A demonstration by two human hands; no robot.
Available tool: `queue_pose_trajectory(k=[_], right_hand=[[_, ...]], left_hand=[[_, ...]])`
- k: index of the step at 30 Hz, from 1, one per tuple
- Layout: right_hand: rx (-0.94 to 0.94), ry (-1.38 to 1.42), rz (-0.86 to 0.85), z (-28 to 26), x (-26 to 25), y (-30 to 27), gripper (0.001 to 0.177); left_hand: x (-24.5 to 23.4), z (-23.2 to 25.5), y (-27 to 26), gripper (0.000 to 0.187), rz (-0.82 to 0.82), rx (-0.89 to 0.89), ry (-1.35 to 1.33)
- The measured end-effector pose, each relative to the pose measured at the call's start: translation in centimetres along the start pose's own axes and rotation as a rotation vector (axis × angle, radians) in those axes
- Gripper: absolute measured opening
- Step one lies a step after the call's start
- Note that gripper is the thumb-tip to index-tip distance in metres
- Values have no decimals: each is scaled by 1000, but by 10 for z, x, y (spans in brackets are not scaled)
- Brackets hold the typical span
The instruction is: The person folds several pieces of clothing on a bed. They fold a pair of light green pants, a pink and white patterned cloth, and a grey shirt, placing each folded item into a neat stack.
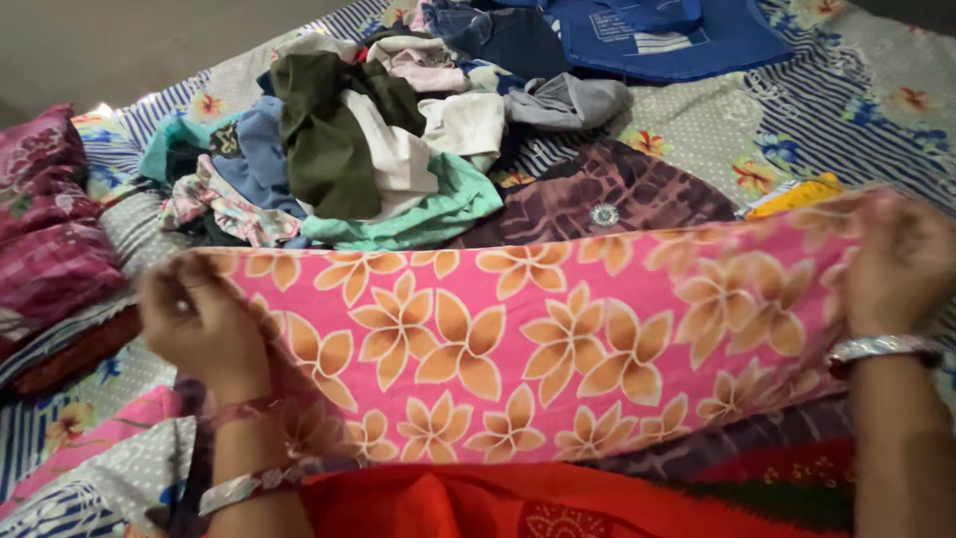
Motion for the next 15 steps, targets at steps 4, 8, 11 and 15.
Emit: queue_pose_trajectory(k=[4,8,11,15], right_hand=[[-119,-367,-80,7,45,0,22],[-232,-551,-145,-5,86,-18,28],[-363,-621,-195,-39,106,-34,37],[-413,-455,-408,-95,141,-76,43]], left_hand=[[11,-50,-1,16,-46,28,505],[14,-115,-17,37,-106,-232,876],[32,-125,-24,57,-156,-72,1064],[101,-105,-73,70,-415,293,921]])
Point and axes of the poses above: each hand's wrist, its own y-axis towards the middle knuckle, its own x-axis out of the palm, z = x × y, the point moved 6 cm from there along y, towards the middle knuckle, and after that the axes turned 3 degrees about -z, right-handed, at the moved point
